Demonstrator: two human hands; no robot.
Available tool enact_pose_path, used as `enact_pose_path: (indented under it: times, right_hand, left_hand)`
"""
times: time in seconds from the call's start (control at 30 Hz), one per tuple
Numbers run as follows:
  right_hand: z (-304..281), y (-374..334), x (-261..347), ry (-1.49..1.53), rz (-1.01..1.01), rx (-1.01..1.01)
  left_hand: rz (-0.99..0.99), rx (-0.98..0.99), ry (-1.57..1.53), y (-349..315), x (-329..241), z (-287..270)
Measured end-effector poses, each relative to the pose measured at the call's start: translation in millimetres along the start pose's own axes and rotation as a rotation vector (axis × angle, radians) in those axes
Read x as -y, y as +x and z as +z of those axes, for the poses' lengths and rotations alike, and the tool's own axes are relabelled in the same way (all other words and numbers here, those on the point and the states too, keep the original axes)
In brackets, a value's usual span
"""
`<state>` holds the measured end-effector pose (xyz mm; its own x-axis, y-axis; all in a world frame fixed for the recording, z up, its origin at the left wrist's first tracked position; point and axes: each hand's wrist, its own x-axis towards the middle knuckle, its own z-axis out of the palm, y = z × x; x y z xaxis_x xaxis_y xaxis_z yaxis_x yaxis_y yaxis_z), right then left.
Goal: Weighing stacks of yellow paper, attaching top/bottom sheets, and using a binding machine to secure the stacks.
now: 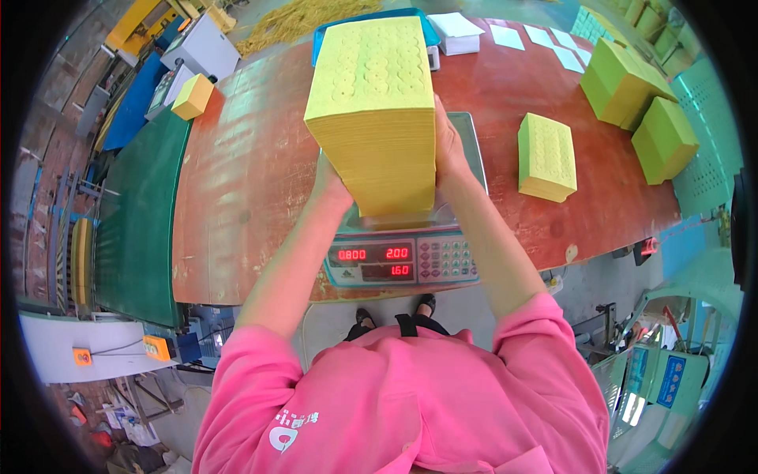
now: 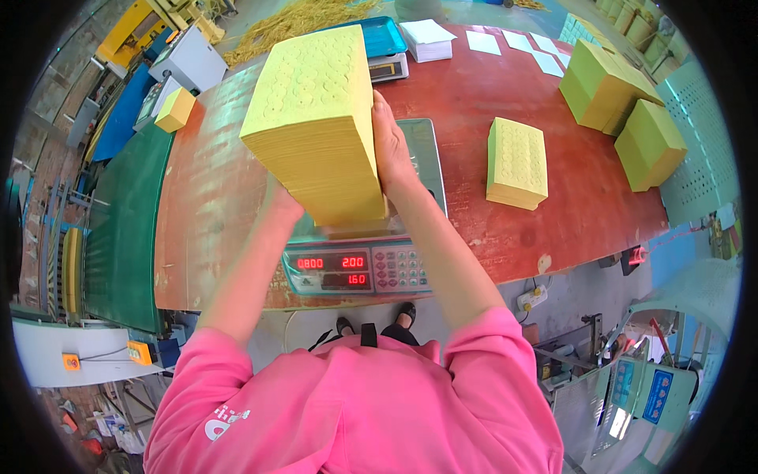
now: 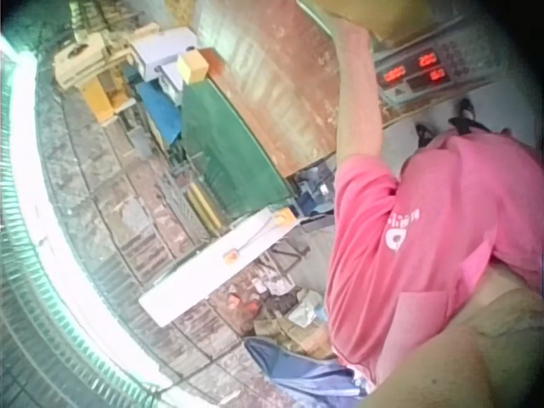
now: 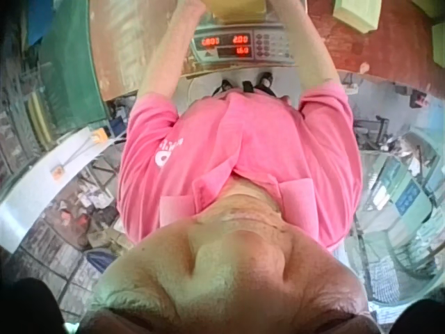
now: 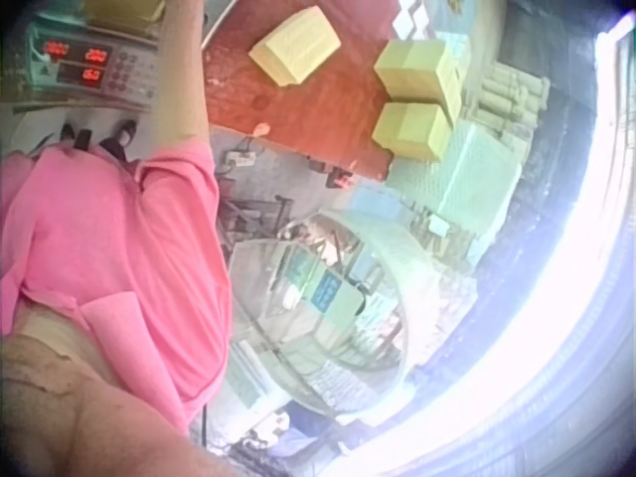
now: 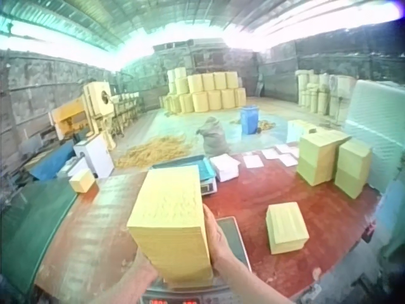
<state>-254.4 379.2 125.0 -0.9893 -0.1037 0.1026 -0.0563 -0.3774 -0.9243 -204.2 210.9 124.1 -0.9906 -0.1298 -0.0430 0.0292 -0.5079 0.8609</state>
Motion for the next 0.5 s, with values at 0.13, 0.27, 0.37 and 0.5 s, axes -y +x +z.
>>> enact_pose_path:
  times: [0.13, 0.27, 0.37, 0.5]
  right_hand:
    - [-1, 13, 1, 0.064, 0.027, 0.087]
    - [-22, 5, 6, -0.072, 0.010, 0.049]
    - [-50, -39, 30, -0.127, -0.005, -0.084]
    - [-122, -109, 21, -0.326, -0.026, -0.155]
  left_hand:
    - [-0.023, -0.011, -0.015, 10, 5, -6]
    - [-0.087, -0.216, -0.036, 11, 4, -13]
    - [0.196, -0.254, 0.243, 3, -7, -86]
    - [0.158, -0.433, 0.710, -81, -22, -268]
